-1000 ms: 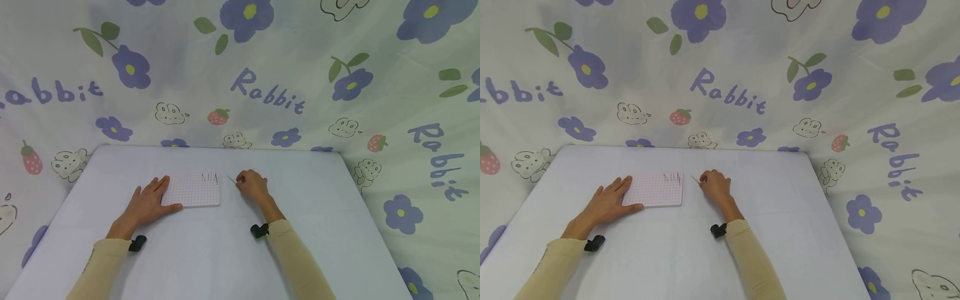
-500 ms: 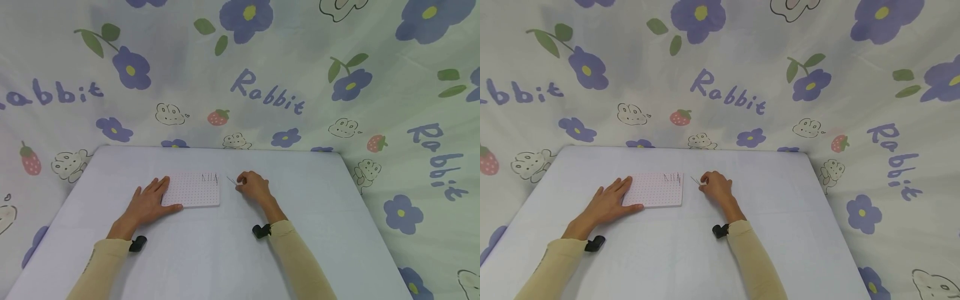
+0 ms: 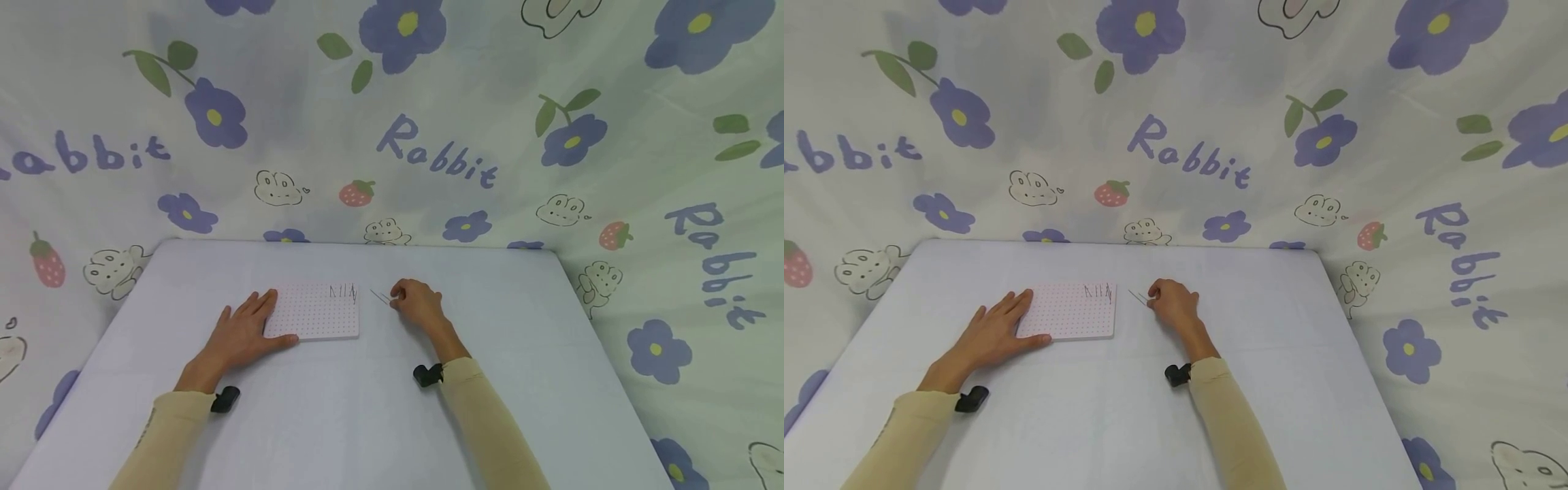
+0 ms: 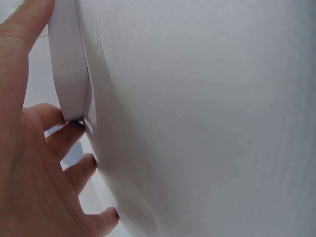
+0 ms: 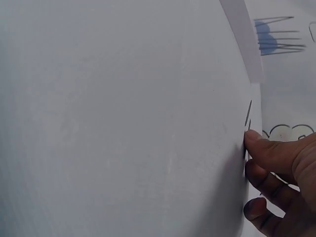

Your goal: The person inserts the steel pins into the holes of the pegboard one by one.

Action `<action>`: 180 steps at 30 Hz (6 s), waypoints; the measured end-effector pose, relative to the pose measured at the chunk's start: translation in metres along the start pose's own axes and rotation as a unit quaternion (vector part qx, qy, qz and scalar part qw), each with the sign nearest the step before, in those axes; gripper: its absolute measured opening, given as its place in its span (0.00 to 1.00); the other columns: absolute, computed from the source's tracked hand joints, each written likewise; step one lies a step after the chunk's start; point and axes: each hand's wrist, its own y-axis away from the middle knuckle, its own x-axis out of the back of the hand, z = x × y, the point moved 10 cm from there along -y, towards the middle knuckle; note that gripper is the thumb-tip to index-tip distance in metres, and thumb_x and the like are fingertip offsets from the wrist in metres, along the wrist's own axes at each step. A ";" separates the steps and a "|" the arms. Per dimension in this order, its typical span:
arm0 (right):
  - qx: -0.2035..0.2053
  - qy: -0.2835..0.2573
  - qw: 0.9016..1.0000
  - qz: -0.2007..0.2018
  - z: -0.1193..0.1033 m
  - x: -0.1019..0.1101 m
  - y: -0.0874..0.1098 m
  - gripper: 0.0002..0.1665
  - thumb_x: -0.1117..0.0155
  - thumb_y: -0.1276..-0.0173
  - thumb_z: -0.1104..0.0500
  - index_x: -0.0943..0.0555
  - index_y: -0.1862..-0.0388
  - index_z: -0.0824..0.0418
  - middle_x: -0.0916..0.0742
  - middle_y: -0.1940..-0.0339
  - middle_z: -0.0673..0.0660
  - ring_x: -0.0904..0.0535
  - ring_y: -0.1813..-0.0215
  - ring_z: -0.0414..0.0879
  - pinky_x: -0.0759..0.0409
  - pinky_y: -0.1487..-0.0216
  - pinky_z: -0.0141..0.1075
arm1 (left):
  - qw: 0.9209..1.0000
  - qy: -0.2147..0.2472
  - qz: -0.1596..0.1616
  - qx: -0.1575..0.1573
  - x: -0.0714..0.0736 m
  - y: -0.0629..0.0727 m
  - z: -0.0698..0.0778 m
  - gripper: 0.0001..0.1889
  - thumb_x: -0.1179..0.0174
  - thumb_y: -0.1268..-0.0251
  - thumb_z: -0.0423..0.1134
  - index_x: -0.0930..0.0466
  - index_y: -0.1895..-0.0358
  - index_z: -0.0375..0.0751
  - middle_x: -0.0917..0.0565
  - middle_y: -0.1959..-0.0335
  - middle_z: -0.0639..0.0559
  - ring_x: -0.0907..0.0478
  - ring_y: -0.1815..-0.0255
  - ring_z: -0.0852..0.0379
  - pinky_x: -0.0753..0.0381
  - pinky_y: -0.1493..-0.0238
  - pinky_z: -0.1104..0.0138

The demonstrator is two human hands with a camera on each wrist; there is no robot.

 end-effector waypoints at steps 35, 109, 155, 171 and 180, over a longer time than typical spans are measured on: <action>-0.007 0.070 0.997 0.029 -0.007 0.001 -0.006 0.07 0.28 0.34 0.52 0.13 0.72 0.49 0.13 0.73 0.44 0.19 0.61 0.45 0.31 0.44 0.59 | 1.000 0.005 0.002 0.002 -0.001 0.002 -0.003 0.66 0.46 0.50 0.83 0.53 0.19 0.35 0.46 0.20 0.33 0.54 0.20 0.31 0.63 0.29 0.28; 0.124 0.009 0.989 0.074 -0.077 -0.017 0.018 0.06 0.33 0.30 0.48 0.13 0.60 0.46 0.11 0.64 0.39 0.16 0.59 0.40 0.33 0.48 0.48 | 1.000 0.007 -0.006 0.001 -0.002 -0.001 -0.001 0.66 0.44 0.49 0.81 0.54 0.19 0.35 0.47 0.20 0.34 0.55 0.20 0.31 0.64 0.29 0.28; -0.003 0.036 0.999 0.021 -0.014 -0.023 -0.004 0.26 0.24 0.41 0.39 0.18 0.48 0.49 0.19 0.57 0.47 0.26 0.52 0.47 0.32 0.42 0.58 | 1.000 0.004 -0.005 -0.002 -0.003 -0.001 -0.002 0.67 0.47 0.50 0.84 0.55 0.19 0.35 0.47 0.20 0.33 0.55 0.20 0.30 0.63 0.29 0.27; -0.006 0.040 0.999 0.030 -0.020 -0.019 -0.003 0.12 0.28 0.35 0.44 0.13 0.57 0.47 0.20 0.61 0.48 0.25 0.55 0.47 0.30 0.44 0.58 | 1.000 -0.001 -0.002 -0.003 -0.004 -0.002 -0.003 0.67 0.48 0.51 0.84 0.54 0.19 0.35 0.46 0.20 0.33 0.55 0.20 0.30 0.63 0.29 0.27; -0.007 0.052 0.998 0.033 -0.025 -0.017 0.000 0.09 0.29 0.34 0.45 0.13 0.67 0.48 0.18 0.58 0.50 0.23 0.52 0.50 0.30 0.42 0.61 | 1.000 -0.002 -0.001 -0.003 -0.004 -0.003 -0.002 0.67 0.47 0.50 0.84 0.54 0.19 0.35 0.46 0.20 0.33 0.55 0.20 0.31 0.63 0.29 0.27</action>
